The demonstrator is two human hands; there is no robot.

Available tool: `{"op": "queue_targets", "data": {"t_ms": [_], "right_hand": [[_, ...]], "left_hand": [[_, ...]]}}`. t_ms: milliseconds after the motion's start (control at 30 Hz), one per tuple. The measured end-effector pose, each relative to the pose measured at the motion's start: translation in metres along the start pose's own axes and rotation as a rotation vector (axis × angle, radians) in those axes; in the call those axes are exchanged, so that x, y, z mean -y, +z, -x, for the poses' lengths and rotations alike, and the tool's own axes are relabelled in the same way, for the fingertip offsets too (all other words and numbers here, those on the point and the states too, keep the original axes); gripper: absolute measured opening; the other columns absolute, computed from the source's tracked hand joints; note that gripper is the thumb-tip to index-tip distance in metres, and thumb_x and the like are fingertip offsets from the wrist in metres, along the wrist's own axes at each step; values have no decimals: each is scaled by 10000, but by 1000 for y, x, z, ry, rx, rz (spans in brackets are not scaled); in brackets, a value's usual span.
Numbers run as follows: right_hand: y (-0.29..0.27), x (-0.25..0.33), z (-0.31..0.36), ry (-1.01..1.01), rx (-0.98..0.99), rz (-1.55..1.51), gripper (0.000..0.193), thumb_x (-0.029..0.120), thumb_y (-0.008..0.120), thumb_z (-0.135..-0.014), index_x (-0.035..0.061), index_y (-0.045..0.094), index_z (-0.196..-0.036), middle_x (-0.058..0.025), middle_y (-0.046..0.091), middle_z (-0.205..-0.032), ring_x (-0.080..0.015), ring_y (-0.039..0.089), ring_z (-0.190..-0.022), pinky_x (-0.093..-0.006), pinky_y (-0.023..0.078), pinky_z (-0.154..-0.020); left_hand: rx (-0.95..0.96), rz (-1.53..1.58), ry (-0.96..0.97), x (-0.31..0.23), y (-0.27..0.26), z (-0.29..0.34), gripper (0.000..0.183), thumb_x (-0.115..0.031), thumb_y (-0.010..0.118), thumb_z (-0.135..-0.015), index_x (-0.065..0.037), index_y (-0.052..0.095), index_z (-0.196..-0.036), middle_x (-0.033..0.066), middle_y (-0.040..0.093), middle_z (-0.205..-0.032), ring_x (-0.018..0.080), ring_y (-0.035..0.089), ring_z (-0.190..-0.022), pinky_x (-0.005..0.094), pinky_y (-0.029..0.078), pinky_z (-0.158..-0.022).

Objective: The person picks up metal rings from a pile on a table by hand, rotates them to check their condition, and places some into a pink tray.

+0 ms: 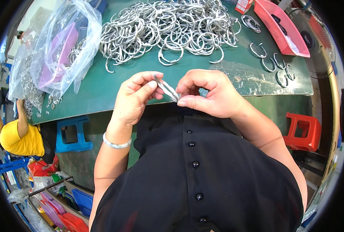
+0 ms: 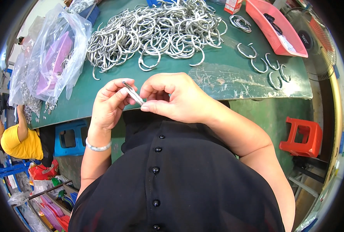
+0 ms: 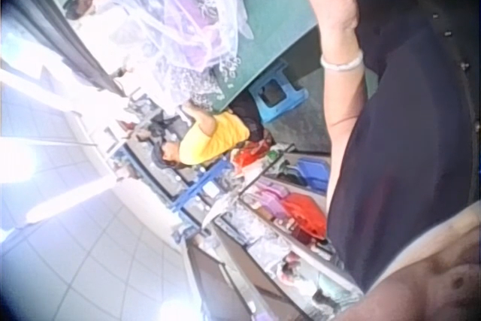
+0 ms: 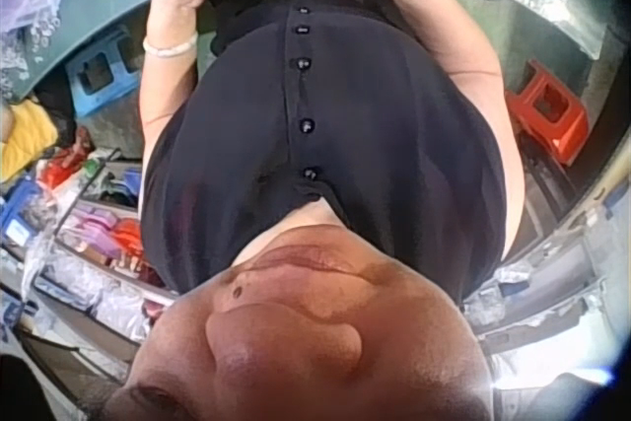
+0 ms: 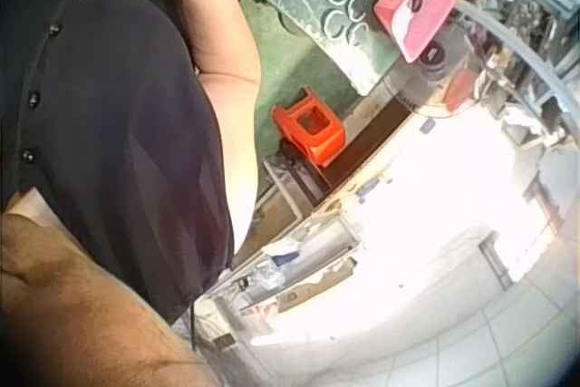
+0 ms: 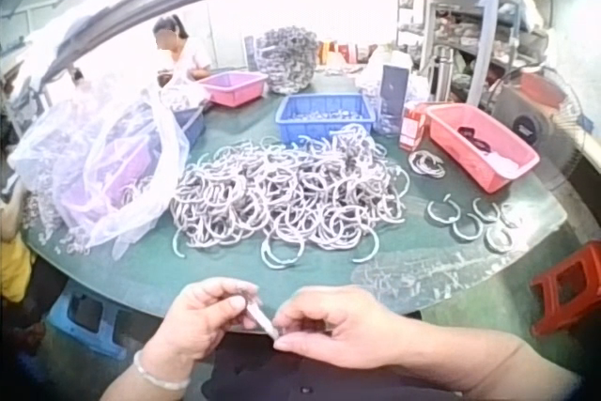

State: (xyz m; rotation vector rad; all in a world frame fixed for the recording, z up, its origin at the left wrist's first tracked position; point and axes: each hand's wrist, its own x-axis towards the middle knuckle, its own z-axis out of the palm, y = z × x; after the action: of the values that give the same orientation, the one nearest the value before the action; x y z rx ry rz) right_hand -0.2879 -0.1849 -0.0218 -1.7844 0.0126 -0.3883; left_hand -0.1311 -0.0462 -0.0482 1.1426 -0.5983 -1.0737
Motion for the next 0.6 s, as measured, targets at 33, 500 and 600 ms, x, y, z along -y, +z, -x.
{"op": "queue_targets", "data": {"t_ms": [33, 500, 600], "right_hand": [[-1, -1, 1, 0, 1, 0, 125, 38, 644, -737, 22, 583, -844, -1, 566, -698, -50, 518, -642, -198, 421, -564], [-11, -19, 7, -2, -130, 54, 77, -32, 618, -721, -1, 584, -784, -17, 549, -737, -58, 482, -631, -189, 370, -546], [-12, -23, 7, 60, -144, 13, 80, -40, 609, -728, 0, 589, -795, -7, 547, -744, -40, 472, -629, -179, 366, -546]], "left_hand": [[-13, -6, 25, 0, 1, 1, 200, -1, 483, -844, 23, 551, -1030, 73, 591, -860, 119, 572, -726, 222, 480, -664], [-76, -717, 762, -14, 14, 17, 225, 80, 589, -731, -12, 619, -934, 85, 565, -814, 124, 529, -681, 207, 417, -595], [-46, -847, 849, -20, 23, 20, 234, 83, 613, -696, -16, 630, -908, 89, 567, -785, 135, 532, -617, 211, 416, -526]]}}
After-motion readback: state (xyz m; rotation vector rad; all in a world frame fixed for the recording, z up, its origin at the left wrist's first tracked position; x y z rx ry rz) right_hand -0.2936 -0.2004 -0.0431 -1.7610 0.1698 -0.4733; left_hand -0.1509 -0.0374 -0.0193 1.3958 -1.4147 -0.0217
